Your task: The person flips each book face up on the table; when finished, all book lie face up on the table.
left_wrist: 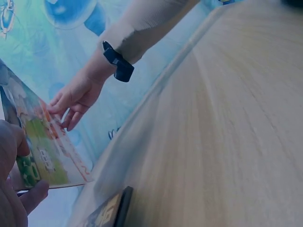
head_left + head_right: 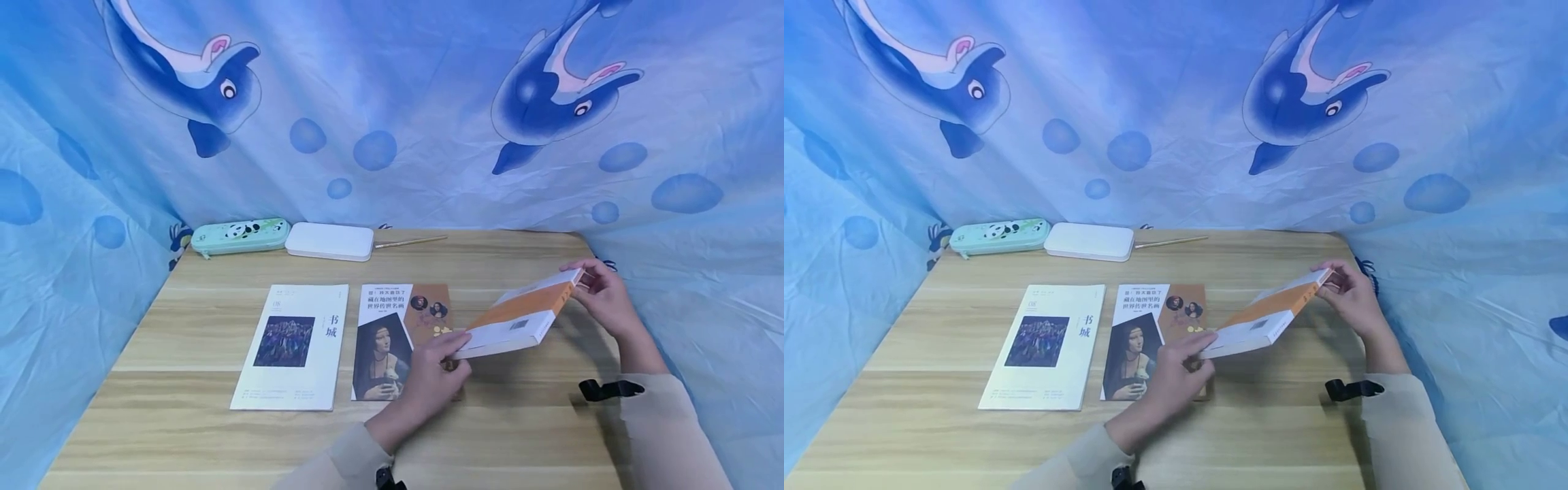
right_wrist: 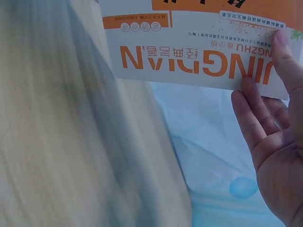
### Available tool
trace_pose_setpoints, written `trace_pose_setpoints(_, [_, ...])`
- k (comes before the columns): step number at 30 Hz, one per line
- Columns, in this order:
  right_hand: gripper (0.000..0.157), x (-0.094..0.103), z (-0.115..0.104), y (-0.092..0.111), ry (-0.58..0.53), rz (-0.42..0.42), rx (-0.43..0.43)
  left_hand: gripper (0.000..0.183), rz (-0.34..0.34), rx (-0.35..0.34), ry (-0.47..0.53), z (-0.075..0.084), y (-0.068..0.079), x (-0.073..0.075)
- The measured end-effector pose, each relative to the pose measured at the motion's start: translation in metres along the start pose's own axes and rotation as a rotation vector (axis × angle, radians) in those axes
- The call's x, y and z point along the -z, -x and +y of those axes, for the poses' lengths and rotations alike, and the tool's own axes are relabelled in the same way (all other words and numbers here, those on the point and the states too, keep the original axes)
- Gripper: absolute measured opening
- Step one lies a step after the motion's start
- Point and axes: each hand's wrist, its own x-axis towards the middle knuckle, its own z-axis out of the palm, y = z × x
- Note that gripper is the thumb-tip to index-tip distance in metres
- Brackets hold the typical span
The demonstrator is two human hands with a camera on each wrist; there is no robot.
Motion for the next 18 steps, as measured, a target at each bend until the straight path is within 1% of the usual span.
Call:
trace_pose_setpoints(3, [0.034, -0.002, -0.005, -0.003, 0.111, 0.012, -0.003, 0.043, 0.022, 0.009, 0.014, 0.001, -0.001, 0.003])
trace_pose_setpoints(5, [0.034, -0.004, -0.007, -0.004, 0.145, 0.022, 0.003, 0.042, 0.026, 0.024, 0.009, 0.003, -0.001, 0.005])
trace_pose_setpoints(7, [0.036, -0.006, -0.009, -0.006, 0.116, 0.030, 0.009, 0.040, 0.023, 0.037, 0.020, 0.005, -0.003, 0.008])
trace_pose_setpoints(11, [0.038, -0.007, -0.012, -0.009, -0.009, 0.052, 0.012, 0.037, 0.022, 0.059, 0.040, 0.008, -0.005, 0.013])
trace_pose_setpoints(12, [0.039, -0.008, -0.013, -0.009, -0.013, 0.064, 0.006, 0.036, 0.022, 0.066, 0.050, 0.009, -0.006, 0.014])
trace_pose_setpoints(14, [0.039, -0.008, -0.015, -0.010, 0.023, 0.092, -0.011, 0.035, 0.025, 0.086, 0.056, 0.009, -0.007, 0.016])
trace_pose_setpoints(18, [0.032, -0.010, -0.019, -0.012, 0.183, 0.148, -0.066, 0.032, 0.017, 0.127, 0.088, 0.007, -0.007, 0.020])
